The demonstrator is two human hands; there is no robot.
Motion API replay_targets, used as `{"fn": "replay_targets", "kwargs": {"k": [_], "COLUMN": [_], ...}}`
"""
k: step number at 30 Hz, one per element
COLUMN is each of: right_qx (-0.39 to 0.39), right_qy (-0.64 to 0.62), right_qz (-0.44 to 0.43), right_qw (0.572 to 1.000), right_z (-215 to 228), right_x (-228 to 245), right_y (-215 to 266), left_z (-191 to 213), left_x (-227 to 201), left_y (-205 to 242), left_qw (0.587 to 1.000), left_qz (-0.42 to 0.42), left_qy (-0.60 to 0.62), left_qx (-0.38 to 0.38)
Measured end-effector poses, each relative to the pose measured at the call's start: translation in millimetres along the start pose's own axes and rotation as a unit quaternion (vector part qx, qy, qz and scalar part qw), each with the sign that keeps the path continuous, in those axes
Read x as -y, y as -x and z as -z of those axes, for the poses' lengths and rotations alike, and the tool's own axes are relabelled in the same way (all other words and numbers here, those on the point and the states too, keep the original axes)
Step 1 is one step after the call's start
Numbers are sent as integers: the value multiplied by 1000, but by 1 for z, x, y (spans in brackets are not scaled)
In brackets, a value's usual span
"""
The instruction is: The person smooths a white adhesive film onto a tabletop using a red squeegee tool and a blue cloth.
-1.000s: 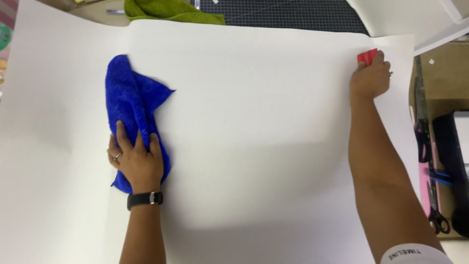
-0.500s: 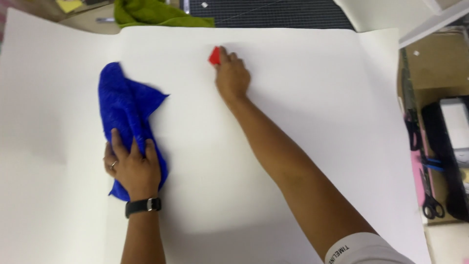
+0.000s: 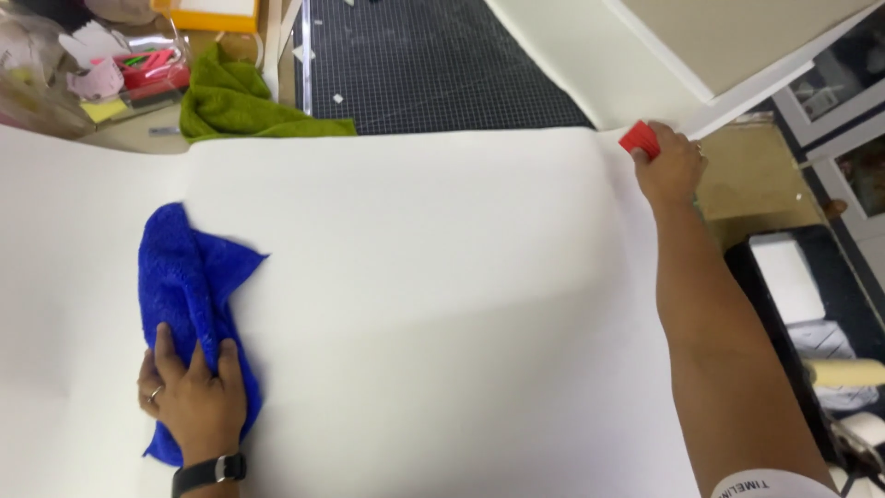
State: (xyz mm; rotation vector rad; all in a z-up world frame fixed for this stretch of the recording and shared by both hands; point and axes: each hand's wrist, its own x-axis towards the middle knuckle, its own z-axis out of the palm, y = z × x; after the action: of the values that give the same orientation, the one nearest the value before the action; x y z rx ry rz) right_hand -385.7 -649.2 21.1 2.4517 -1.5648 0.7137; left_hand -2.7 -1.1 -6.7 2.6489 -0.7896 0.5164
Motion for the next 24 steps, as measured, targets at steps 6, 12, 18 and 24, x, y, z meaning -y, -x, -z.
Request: {"fn": "replay_targets", "kwargs": {"k": [6,12,18,24], "right_qx": [58,68,-8,124], "right_qy": [-3,-16,-101,-131], "right_qz": [-5,-52,171,219], "right_qw": [998,996,980,959], "right_z": [3,-3,34,19], "right_x": [-34,-46,-8,20], "right_y": [-31,-24,24,49], "left_z": [-4,-1,-8,-6], "left_x": [1,5,6,7], "left_y": [-4,-2,-4,-1], "left_qw": [998,1000,1000,1000], "left_qz": [39,10,-5,1], "left_qy": [27,12,18,11], "left_qx": [30,25,12,9]}}
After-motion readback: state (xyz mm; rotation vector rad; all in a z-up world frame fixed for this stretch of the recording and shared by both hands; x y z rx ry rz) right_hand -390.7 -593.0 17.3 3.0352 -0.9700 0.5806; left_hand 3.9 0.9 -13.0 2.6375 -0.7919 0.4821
